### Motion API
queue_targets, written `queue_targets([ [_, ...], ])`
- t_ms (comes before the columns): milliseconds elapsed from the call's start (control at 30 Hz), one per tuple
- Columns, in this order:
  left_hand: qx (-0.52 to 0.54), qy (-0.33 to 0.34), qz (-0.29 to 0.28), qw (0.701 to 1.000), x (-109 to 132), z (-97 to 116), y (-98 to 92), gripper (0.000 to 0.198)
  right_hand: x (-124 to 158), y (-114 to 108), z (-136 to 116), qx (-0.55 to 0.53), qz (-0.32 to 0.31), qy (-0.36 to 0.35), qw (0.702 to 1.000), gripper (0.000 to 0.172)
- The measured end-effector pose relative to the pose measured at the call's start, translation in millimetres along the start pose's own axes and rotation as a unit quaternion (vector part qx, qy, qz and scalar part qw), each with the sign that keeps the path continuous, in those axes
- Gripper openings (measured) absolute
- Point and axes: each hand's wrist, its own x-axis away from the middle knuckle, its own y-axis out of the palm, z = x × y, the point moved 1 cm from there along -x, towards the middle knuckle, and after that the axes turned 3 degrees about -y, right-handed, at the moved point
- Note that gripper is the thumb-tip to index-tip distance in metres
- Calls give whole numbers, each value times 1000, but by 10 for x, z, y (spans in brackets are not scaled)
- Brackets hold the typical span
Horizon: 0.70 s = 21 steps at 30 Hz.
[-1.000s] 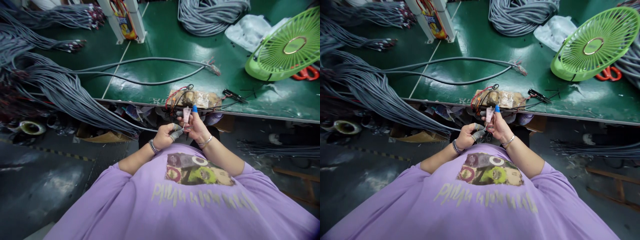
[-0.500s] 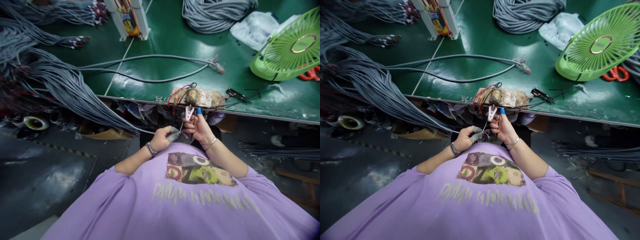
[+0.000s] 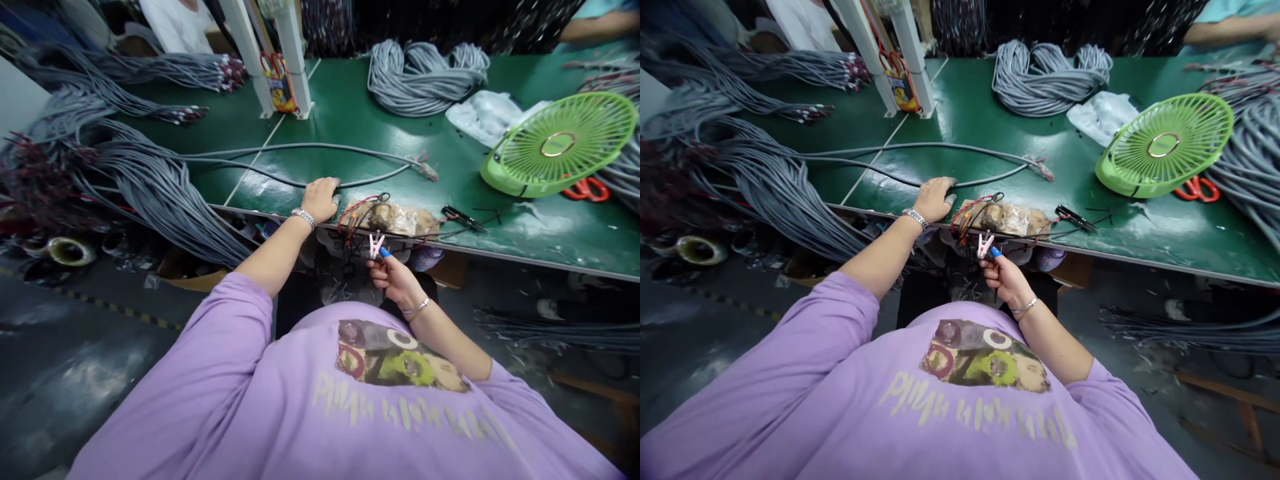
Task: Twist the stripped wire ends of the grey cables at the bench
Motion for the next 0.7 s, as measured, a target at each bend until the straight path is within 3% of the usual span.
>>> queue_targets([
  [133,-90,9,-86,992,-212,-8,-83,47,-3,-28,18,16,24,-5,1000,29],
  [233,-65,62,-138,986,-314,-21,-276,35,-17,-48,44,29,34,-12,999,27],
  [300,12,86,-80,993,-398,-42,-479,31,-28,-53,72,36,28,-19,999,28],
  [400,166,53,66,982,-467,-60,-794,54,-43,-48,118,50,12,-21,998,31],
  [433,208,36,84,974,-452,-50,-870,61,-47,-44,131,55,9,-19,998,31],
  [500,260,26,49,964,-349,3,-955,60,-52,-35,151,65,8,-16,998,32],
  [567,273,53,-31,960,-141,71,-966,47,-49,-23,160,74,9,-16,997,33],
  [700,301,99,-139,938,535,70,-892,38,6,12,143,103,-1,-33,994,41],
])
